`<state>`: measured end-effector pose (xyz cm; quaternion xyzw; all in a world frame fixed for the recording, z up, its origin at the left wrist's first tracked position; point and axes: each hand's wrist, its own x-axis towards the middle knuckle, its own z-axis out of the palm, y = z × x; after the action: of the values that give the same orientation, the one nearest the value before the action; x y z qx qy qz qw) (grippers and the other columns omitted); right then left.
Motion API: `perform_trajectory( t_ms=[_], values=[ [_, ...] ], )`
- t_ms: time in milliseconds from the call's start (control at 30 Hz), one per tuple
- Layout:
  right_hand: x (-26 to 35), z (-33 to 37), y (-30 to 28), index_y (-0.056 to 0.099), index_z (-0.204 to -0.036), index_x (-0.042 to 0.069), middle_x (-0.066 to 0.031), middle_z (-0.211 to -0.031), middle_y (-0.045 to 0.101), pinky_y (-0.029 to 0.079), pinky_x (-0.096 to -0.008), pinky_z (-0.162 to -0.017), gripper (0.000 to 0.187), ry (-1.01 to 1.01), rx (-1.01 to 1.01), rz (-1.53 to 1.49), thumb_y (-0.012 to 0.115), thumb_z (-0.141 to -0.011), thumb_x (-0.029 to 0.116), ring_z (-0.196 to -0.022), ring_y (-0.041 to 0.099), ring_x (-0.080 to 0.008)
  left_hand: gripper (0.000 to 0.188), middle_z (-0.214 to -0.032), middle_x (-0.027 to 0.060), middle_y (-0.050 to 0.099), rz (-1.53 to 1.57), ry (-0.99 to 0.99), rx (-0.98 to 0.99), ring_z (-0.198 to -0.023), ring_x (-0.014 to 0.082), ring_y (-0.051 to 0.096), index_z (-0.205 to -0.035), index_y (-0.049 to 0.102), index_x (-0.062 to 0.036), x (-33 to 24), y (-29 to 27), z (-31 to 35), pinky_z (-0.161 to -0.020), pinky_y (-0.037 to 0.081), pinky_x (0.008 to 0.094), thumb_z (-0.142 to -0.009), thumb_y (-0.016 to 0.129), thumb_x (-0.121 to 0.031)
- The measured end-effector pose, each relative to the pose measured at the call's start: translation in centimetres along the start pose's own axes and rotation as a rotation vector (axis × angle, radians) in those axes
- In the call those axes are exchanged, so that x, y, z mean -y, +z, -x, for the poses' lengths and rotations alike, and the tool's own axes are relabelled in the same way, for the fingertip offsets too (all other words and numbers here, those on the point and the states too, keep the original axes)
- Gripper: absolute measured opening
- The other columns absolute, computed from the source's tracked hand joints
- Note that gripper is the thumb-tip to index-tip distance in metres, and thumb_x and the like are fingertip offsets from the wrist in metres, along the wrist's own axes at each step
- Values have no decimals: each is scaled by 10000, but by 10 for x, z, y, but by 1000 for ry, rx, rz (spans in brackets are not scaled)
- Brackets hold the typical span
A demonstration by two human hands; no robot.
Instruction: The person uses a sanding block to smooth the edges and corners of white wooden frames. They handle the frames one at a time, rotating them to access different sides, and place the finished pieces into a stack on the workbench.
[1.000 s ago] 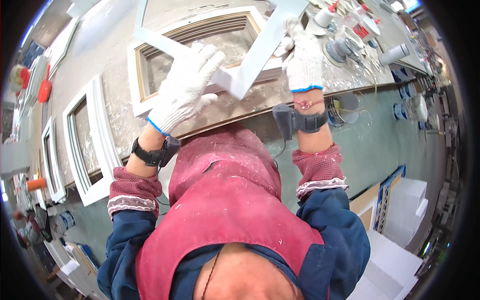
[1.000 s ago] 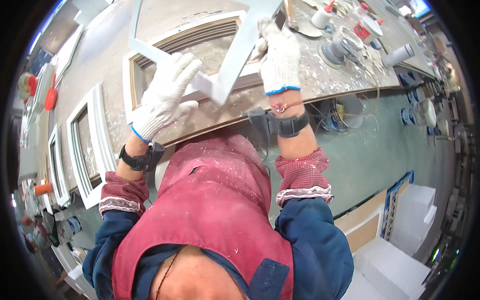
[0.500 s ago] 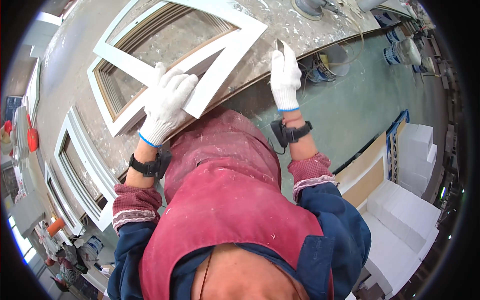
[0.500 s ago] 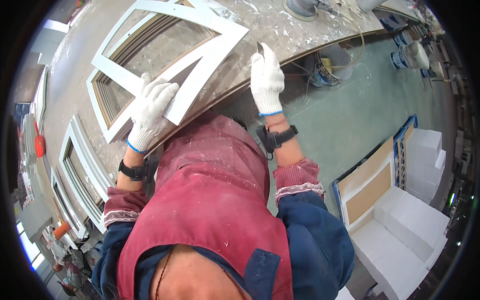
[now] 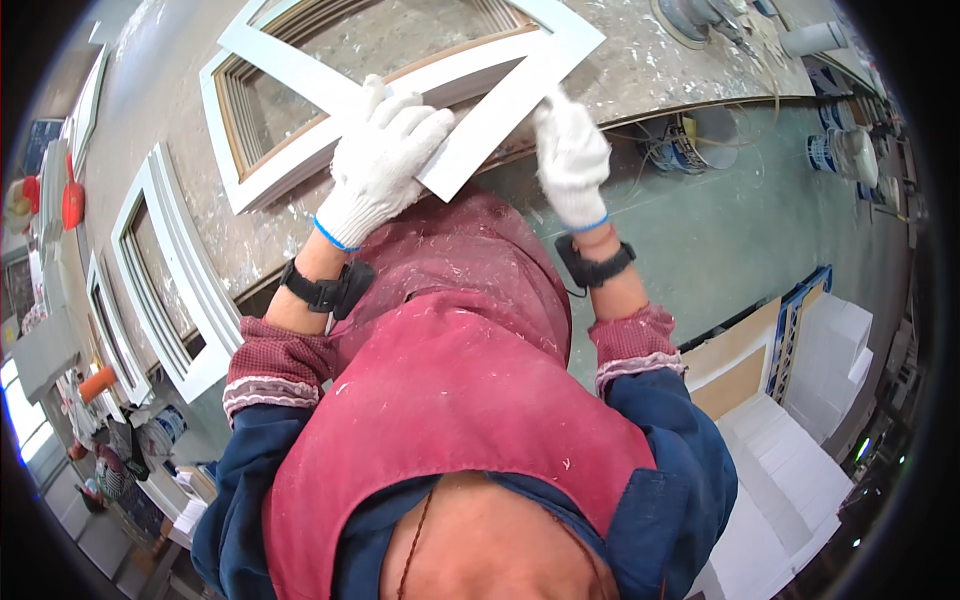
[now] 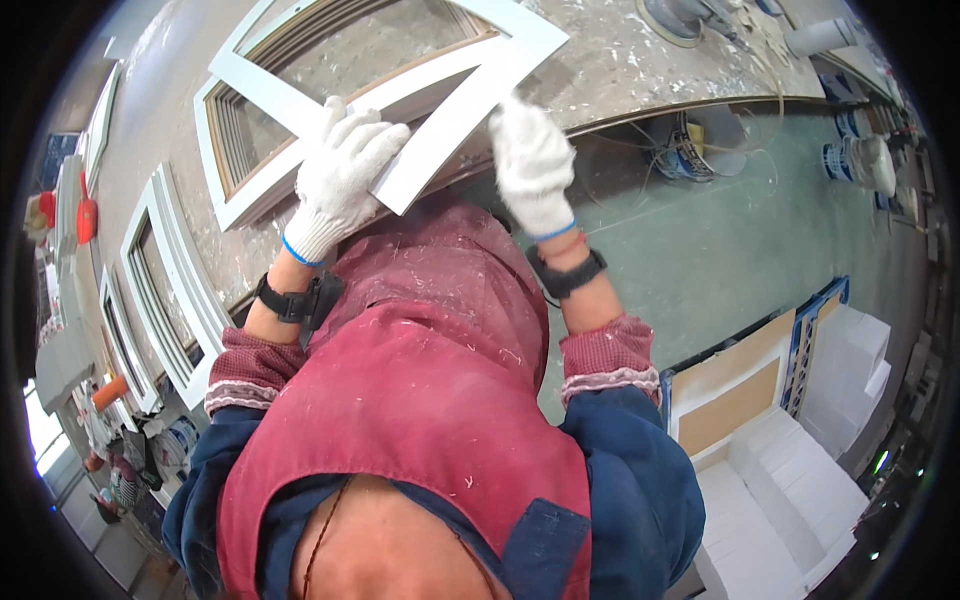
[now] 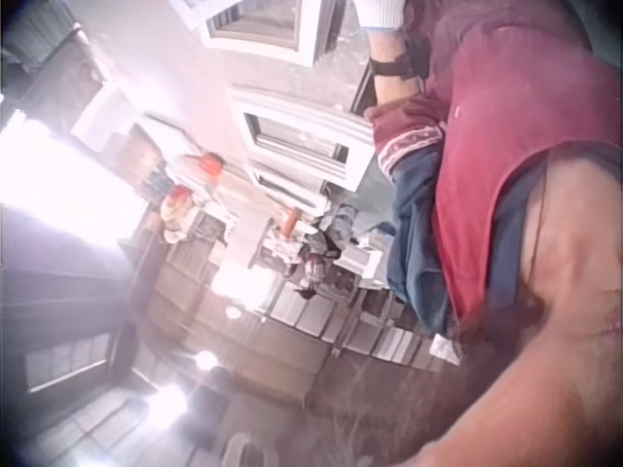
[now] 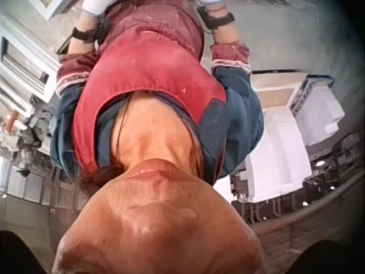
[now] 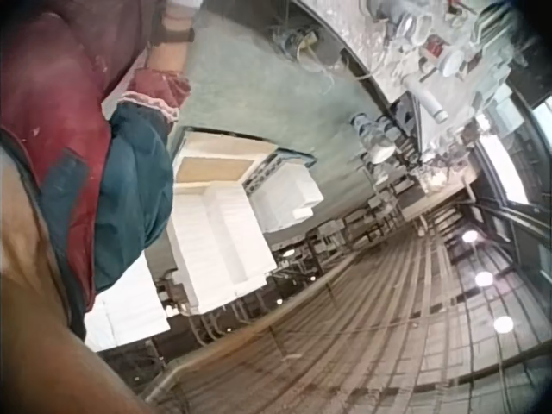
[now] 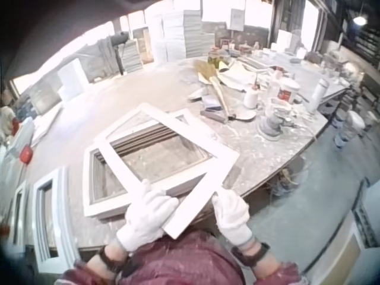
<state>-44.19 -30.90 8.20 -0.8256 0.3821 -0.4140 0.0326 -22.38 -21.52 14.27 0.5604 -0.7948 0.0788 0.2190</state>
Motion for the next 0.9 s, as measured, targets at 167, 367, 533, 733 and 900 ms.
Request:
perform_trajectory(
  t_ms=[167, 367, 533, 733, 900],
  values=[
    [65, 33, -26, 611, -1070, 45, -33, -770, 555, 455, -341, -613, 258, -273, 435, -260, 579, -829, 129, -682, 557, -198, 460, -1022, 52, 633, 13, -47, 16, -1079, 279, 580, -1142, 586, -124, -1, 5, 4, -1086, 301, 555, -699, 714, -127],
    [76, 28, -38, 631, -1079, 31, -38, -797, 641, 483, -337, -617, 278, -362, 513, -615, 598, -826, 141, -705, 619, -211, 491, -1107, 89, 646, 93, -40, 38, -1100, 311, 590, -1144, 616, -104, -4, -14, -1, -1076, 348, 499, -677, 754, -164],
    [58, 19, -52, 562, -1144, 26, -7, -843, 616, 393, -185, -520, 235, 943, 188, -1002, 540, -972, 185, -593, 453, -28, 380, -1027, 75, 660, 256, -210, -108, -933, 265, 626, -1112, 620, -87, -6, -48, 36, -838, 506, 371, -752, 728, -144],
    [63, -8, -19, 480, -1294, 14, -25, -819, 601, 408, -218, -451, 395, 1021, 71, -1042, 589, -938, 145, -552, 469, -52, 325, -920, 62, 686, 1258, -1128, -34, -796, 118, 635, -1059, 677, -5, -2, -37, 69, -684, 546, 252, -912, 647, -294],
    [75, -7, 10, 432, -1301, 7, -14, -729, 517, 428, -224, -424, 447, 1009, -62, -1164, 600, -892, 73, -479, 451, -68, 477, -1086, 104, 650, 1759, -1121, 28, -857, 183, 661, -1225, 581, -9, -7, 2, 55, -681, 588, 300, -916, 643, -368]
  ],
)
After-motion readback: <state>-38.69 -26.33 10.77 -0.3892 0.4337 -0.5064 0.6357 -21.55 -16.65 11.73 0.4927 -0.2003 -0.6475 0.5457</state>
